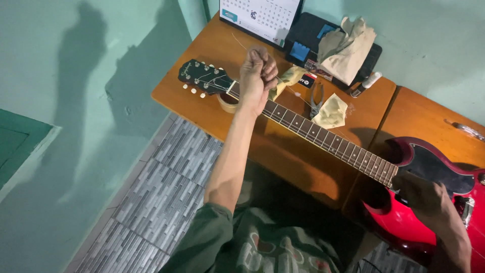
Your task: Replacing and winding new strings on an electric guitar at a workbench.
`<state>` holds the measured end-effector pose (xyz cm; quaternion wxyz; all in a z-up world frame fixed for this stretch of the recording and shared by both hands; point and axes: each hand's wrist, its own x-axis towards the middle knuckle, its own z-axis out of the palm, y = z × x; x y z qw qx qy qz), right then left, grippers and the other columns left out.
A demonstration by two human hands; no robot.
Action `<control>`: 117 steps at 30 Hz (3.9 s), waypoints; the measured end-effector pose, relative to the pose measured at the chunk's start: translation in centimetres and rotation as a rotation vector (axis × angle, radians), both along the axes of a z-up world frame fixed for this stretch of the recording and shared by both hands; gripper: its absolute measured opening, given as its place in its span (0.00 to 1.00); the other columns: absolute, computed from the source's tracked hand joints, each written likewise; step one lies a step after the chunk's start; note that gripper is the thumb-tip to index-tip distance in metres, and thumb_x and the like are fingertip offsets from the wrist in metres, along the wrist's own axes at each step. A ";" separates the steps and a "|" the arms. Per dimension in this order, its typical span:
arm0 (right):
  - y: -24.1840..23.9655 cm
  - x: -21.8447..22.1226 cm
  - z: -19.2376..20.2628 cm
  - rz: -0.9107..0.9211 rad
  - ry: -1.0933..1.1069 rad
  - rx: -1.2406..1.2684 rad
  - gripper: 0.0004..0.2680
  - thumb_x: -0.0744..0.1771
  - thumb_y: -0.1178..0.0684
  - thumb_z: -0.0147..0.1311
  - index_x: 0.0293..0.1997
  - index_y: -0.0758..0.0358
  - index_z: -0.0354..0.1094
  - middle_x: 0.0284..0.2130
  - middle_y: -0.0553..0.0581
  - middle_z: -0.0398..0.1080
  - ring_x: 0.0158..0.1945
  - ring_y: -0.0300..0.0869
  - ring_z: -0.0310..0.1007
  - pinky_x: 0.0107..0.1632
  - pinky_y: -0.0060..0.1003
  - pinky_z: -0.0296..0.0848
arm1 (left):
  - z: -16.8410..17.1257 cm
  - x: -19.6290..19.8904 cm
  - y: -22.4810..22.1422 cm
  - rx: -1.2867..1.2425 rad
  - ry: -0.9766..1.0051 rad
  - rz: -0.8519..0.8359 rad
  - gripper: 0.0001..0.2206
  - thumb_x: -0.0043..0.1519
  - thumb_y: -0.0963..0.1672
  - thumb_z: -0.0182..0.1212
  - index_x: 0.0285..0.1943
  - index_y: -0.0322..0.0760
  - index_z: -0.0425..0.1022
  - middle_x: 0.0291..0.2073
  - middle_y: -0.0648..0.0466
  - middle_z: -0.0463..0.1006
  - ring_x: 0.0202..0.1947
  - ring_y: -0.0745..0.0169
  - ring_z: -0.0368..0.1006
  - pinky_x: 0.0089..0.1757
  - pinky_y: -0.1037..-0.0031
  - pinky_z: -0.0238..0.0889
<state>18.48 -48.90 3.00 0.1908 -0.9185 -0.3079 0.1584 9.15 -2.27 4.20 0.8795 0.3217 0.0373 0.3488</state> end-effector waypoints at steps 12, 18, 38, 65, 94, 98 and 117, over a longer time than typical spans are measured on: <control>25.7 -1.2 10.1 0.195 0.073 -0.305 0.12 0.72 0.52 0.43 0.51 0.66 0.74 0.45 0.60 0.78 0.35 0.49 0.76 0.39 0.45 0.70 | -0.2 -3.5 3.2 -0.107 -0.365 0.074 0.16 0.75 0.49 0.37 0.43 0.37 0.68 0.25 0.57 0.63 0.24 0.69 0.55 0.24 0.80 0.49; 37.1 -0.5 8.2 0.901 0.269 0.165 0.14 0.70 0.48 0.43 0.60 0.61 0.68 0.56 0.57 0.71 0.57 0.45 0.72 0.59 0.41 0.67 | -0.1 -8.5 11.1 -0.009 0.027 0.284 0.16 0.77 0.43 0.33 0.49 0.30 0.69 0.29 0.49 0.74 0.25 0.65 0.68 0.21 0.81 0.54; 57.5 -4.8 -4.8 0.729 -0.146 0.270 0.09 0.69 0.58 0.55 0.51 0.52 0.80 0.36 0.63 0.71 0.39 0.61 0.76 0.39 0.54 0.77 | -12.9 -14.5 19.9 0.491 0.824 0.770 0.08 0.65 0.42 0.61 0.49 0.41 0.85 0.40 0.46 0.84 0.40 0.54 0.81 0.42 0.67 0.74; 56.8 -6.7 -4.0 0.666 -0.076 0.190 0.15 0.65 0.64 0.57 0.55 0.51 0.78 0.39 0.64 0.67 0.47 0.68 0.73 0.45 0.61 0.77 | -13.6 -14.1 19.1 0.803 0.856 0.745 0.12 0.60 0.36 0.65 0.48 0.45 0.86 0.40 0.44 0.77 0.38 0.44 0.80 0.45 0.64 0.72; 56.7 -8.8 -2.9 0.696 -0.129 0.154 0.10 0.68 0.58 0.54 0.51 0.50 0.79 0.37 0.65 0.70 0.45 0.64 0.76 0.43 0.56 0.78 | -11.9 -14.1 18.6 0.841 0.938 0.722 0.11 0.62 0.37 0.63 0.48 0.42 0.85 0.41 0.42 0.76 0.43 0.40 0.77 0.46 0.63 0.69; 58.2 -8.8 -5.9 0.568 -0.094 0.169 0.09 0.67 0.59 0.55 0.48 0.54 0.80 0.36 0.67 0.75 0.43 0.65 0.78 0.43 0.55 0.78 | -7.0 -15.3 17.9 0.989 1.084 0.625 0.10 0.63 0.38 0.62 0.45 0.45 0.86 0.38 0.45 0.79 0.41 0.41 0.79 0.48 0.63 0.69; 50.6 -6.1 -2.2 0.730 0.142 0.442 0.17 0.62 0.64 0.62 0.58 0.63 0.73 0.39 0.70 0.75 0.47 0.58 0.79 0.52 0.51 0.73 | -10.3 -14.5 23.4 1.457 1.080 0.323 0.06 0.68 0.45 0.59 0.49 0.41 0.73 0.42 0.50 0.76 0.46 0.41 0.77 0.45 0.57 0.71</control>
